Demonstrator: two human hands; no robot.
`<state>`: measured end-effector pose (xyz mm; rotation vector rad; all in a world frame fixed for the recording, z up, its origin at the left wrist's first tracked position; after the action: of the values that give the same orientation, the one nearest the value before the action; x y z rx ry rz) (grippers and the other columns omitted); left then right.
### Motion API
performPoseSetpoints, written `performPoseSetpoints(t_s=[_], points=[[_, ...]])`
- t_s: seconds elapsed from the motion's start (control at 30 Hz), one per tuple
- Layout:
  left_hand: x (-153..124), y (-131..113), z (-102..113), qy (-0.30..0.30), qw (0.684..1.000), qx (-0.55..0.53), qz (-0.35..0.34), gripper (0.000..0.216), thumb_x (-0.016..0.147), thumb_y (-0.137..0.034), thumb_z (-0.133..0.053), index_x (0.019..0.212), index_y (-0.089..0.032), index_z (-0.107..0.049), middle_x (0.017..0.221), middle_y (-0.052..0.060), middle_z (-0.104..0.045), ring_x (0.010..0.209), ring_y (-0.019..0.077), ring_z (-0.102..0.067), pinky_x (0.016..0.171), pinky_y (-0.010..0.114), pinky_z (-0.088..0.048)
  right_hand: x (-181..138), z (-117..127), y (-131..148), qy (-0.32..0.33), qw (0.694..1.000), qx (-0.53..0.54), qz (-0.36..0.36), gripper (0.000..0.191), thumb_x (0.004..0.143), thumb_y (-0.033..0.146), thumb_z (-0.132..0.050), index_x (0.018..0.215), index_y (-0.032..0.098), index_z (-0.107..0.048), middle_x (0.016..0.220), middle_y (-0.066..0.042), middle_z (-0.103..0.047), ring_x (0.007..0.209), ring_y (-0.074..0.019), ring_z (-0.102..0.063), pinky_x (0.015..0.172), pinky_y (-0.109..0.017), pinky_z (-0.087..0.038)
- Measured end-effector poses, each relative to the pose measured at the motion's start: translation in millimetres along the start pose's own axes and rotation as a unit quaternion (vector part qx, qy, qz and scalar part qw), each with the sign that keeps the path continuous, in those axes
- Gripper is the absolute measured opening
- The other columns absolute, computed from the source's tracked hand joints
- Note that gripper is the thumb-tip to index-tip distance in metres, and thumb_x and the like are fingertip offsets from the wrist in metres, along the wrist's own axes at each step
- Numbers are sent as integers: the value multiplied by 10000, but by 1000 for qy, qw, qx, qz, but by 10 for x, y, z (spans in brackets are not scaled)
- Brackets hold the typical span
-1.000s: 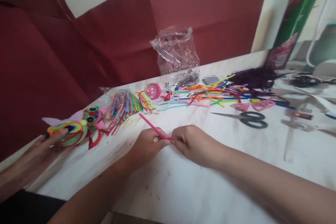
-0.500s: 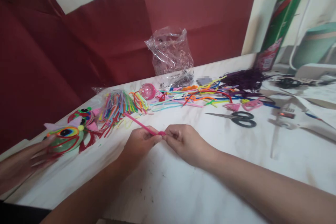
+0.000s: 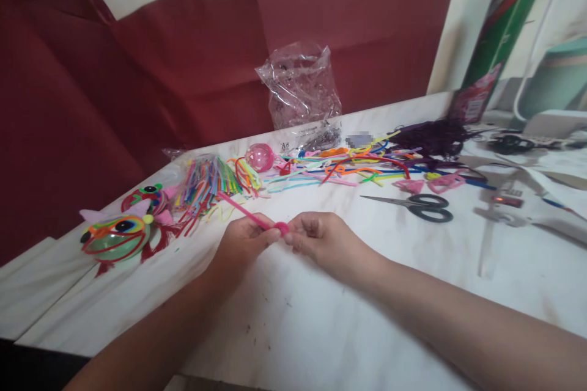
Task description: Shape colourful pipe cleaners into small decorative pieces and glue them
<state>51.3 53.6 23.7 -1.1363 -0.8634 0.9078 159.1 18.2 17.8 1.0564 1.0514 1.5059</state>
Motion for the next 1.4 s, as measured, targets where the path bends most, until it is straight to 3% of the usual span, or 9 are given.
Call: performPoseSetpoints(t_s=[0.17, 0.33, 0.47, 0.63, 0.83, 1.0, 1.1, 1.27, 1.4], points=[[8, 13, -75, 36, 999, -6, 6, 114, 628, -232, -626, 598, -139, -566, 509, -37, -529, 501, 83, -446, 507, 203, -337, -38, 9, -12, -33, 999, -2, 21, 255, 764, 406, -499, 671, 172, -537, 585, 18, -510, 563, -116, -465, 526, -235, -360], [-7, 4, -38, 36, 997, 60, 23, 119, 635, -244, -613, 597, -136, -583, 499, -42, -497, 482, 82, -412, 482, 203, -311, -62, 58, 74, -42, 990, -123, 57, 247, 806, 357, -455, 660, 171, -529, 587, 10, -522, 562, -119, -452, 513, -236, -346], [-29, -103, -52, 43, 984, 167, -42, 80, 650, -204, -593, 599, -144, -606, 535, -22, -528, 545, 110, -463, 524, 212, -349, -60, 16, 109, 9, 974, -217, 71, 187, 786, 256, -458, 652, 176, -560, 578, 13, -529, 526, -108, -414, 476, -224, -311], [-77, -163, -181, 112, 956, 251, -104, 98, 673, -168, -554, 612, -146, -628, 577, -4, -553, 575, 120, -488, 551, 219, -359, -61, -56, 70, 57, 965, -246, 69, 156, 740, 198, -482, 601, 188, -552, 511, 36, -464, 478, -96, -375, 443, -214, -270], [-53, -162, -6, 23, 990, 119, -77, 80, 649, -199, -579, 596, -139, -588, 534, -24, -518, 543, 104, -457, 546, 219, -362, -21, -30, -15, 14, 998, -50, 17, 274, 755, 437, -508, 683, 176, -548, 609, 5, -515, 562, -123, -456, 491, -229, -333], [-35, 17, -37, 3, 999, -4, -36, 105, 656, -240, -598, 625, -143, -573, 548, -17, -566, 558, 112, -499, 556, 226, -388, -33, -22, -23, -26, 999, -32, 26, 337, 777, 488, -469, 653, 178, -518, 613, -2, -521, 588, -131, -476, 527, -239, -362], [-30, 19, -72, 9, 1000, 5, -28, 87, 656, -224, -598, 619, -146, -590, 544, -17, -582, 551, 113, -511, 550, 223, -386, -52, 1, 15, -35, 996, -73, 47, 308, 808, 434, -438, 652, 178, -509, 597, 3, -514, 573, -126, -464, 523, -240, -358], [-31, -92, -28, 4, 993, 117, -34, 80, 645, -205, -597, 601, -147, -630, 541, -16, -571, 553, 115, -499, 546, 220, -376, -54, 19, 84, -8, 982, -180, 60, 248, 803, 329, -444, 657, 167, -561, 586, 5, -534, 549, -115, -435, 496, -232, -330], [-29, -121, -61, 58, 984, 165, -44, 93, 644, -222, -596, 605, -144, -627, 529, -16, -549, 554, 117, -481, 540, 220, -368, -51, -8, 102, 28, 976, -205, 64, 208, 775, 280, -484, 630, 162, -578, 539, 29, -473, 499, -91, -372, 450, -213, -283]])
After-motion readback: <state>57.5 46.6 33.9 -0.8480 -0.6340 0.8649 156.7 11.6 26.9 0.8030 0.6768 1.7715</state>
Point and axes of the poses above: each hand's wrist, its own x-axis towards the middle knuckle, its own z-axis out of the back of the hand, y = z × x, the point moved 9 cm from there along x, towards the middle knuckle
